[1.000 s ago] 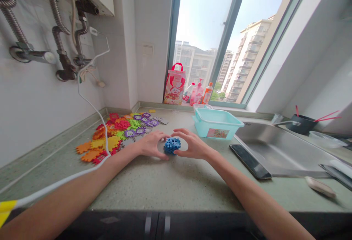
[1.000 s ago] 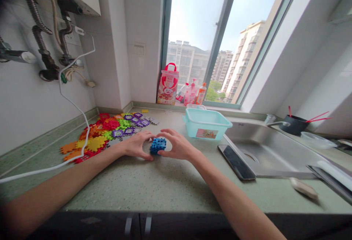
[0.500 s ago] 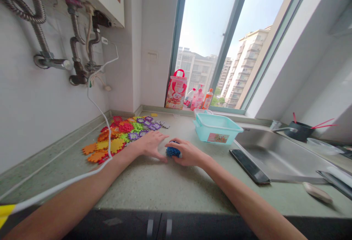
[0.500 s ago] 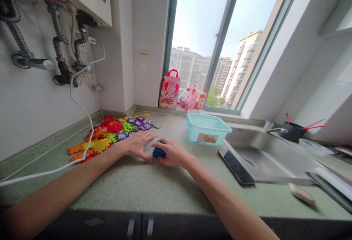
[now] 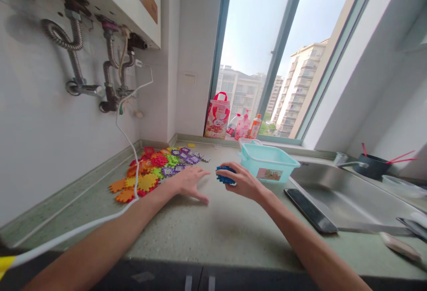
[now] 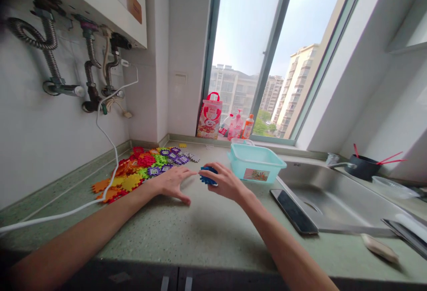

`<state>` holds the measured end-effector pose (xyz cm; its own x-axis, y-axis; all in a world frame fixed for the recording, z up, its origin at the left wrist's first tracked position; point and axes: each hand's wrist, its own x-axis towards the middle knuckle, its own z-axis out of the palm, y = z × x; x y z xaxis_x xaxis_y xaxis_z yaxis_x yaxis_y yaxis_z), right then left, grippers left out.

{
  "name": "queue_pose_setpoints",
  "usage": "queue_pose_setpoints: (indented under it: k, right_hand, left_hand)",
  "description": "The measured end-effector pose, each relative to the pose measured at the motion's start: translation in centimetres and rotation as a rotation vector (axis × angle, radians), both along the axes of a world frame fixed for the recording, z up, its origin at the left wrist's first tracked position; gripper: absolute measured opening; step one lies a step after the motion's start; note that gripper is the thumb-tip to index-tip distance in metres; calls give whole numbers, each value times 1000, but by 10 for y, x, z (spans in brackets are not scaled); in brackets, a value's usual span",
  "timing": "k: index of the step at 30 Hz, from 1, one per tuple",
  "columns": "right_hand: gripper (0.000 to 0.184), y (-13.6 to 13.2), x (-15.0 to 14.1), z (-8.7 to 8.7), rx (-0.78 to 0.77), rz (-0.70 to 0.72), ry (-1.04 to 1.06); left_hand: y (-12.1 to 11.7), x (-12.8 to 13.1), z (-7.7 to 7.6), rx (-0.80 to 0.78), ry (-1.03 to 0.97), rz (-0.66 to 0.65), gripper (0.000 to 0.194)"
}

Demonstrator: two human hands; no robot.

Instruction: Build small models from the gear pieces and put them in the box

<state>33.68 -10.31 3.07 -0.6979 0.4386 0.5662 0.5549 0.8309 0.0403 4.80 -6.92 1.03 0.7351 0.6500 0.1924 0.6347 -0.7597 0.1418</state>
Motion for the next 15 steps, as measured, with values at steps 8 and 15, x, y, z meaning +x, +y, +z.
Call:
queue_pose_setpoints:
  k: [8, 15]
  right_hand:
    - [38, 5, 26, 153, 187, -99, 200]
    - [44, 10, 79, 191, 304, -335, 266]
  left_hand:
    - [1, -3, -2, 2, -26, -9, 112]
    - [0, -2, 0, 0, -28, 18, 117]
